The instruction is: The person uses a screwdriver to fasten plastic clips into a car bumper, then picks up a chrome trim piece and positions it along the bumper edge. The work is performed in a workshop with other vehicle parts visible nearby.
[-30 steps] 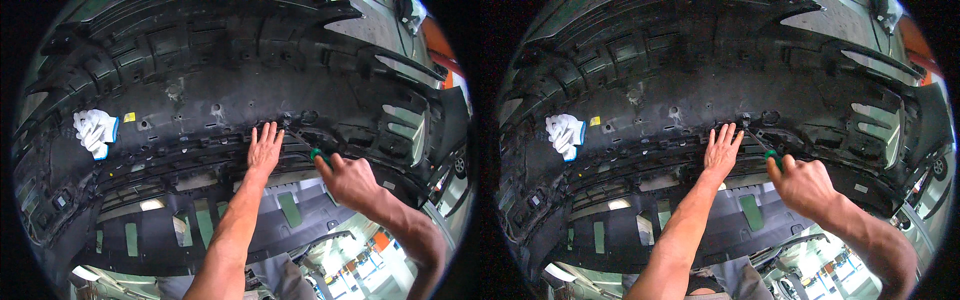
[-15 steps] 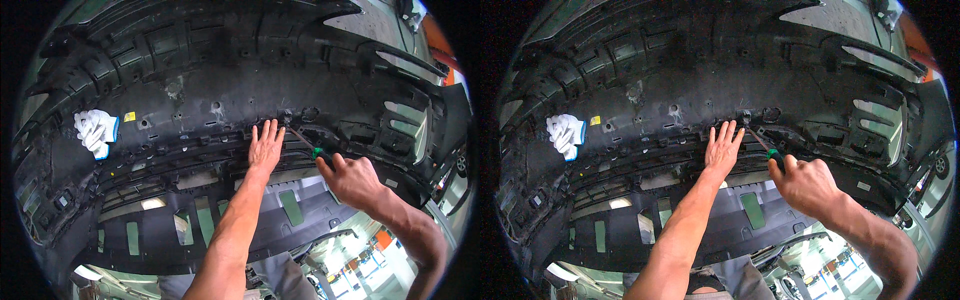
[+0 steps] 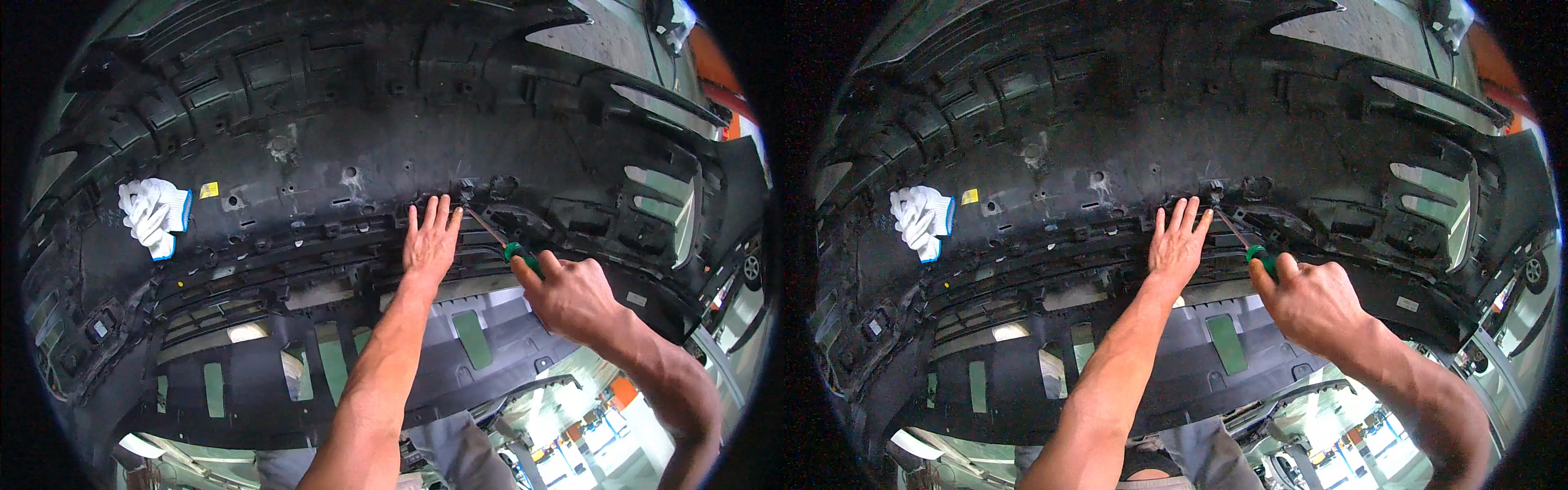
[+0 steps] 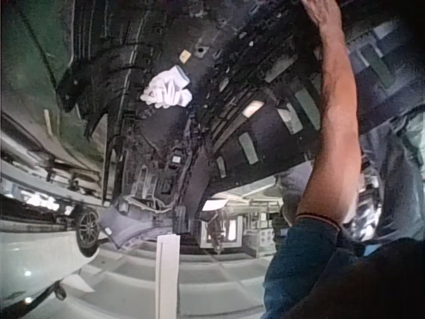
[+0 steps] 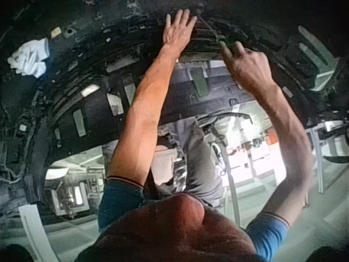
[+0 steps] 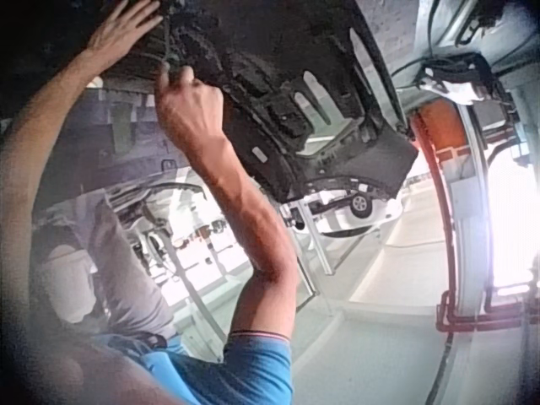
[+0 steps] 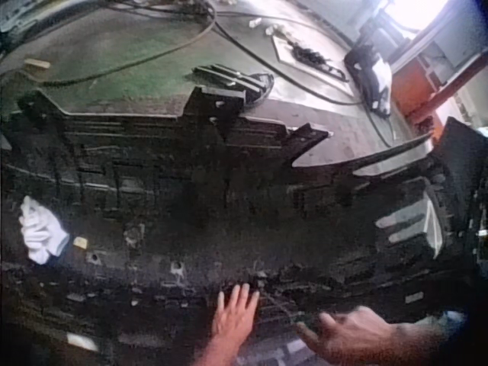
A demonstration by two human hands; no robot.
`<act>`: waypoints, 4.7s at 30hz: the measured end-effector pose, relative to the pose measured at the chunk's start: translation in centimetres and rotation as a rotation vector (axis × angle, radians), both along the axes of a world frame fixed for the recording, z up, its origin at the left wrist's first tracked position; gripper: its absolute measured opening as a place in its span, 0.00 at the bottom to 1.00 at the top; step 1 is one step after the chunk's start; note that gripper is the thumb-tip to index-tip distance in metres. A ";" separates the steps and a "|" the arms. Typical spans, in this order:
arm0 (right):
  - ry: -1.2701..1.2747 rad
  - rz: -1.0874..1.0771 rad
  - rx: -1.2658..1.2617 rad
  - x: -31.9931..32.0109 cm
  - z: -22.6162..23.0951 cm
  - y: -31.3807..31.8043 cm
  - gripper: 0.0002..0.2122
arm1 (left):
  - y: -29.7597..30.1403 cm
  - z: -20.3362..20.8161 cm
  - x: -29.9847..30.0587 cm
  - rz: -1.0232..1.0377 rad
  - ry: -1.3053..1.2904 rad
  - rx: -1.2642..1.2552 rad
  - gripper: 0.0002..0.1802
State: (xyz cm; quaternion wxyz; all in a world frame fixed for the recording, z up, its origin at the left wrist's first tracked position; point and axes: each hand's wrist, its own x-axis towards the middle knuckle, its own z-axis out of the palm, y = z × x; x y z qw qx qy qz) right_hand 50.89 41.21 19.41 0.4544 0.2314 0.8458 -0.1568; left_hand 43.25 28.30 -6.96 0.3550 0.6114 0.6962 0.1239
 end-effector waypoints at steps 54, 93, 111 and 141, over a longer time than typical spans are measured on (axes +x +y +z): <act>0.180 -1.273 -0.052 -0.2 -0.9 -0.8 0.26 | 0.0 0.2 0.0 -0.008 0.015 -0.015 0.31; 0.048 -0.191 0.078 1.6 -0.6 -1.9 0.22 | -0.1 0.2 0.3 -0.004 0.081 0.020 0.27; 0.197 -0.672 0.056 0.7 -1.2 -2.0 0.23 | 0.0 0.1 0.5 -0.007 0.086 0.007 0.30; 0.085 -0.190 0.119 1.4 -0.1 -2.3 0.25 | 0.0 0.1 0.3 -0.047 0.096 -0.024 0.31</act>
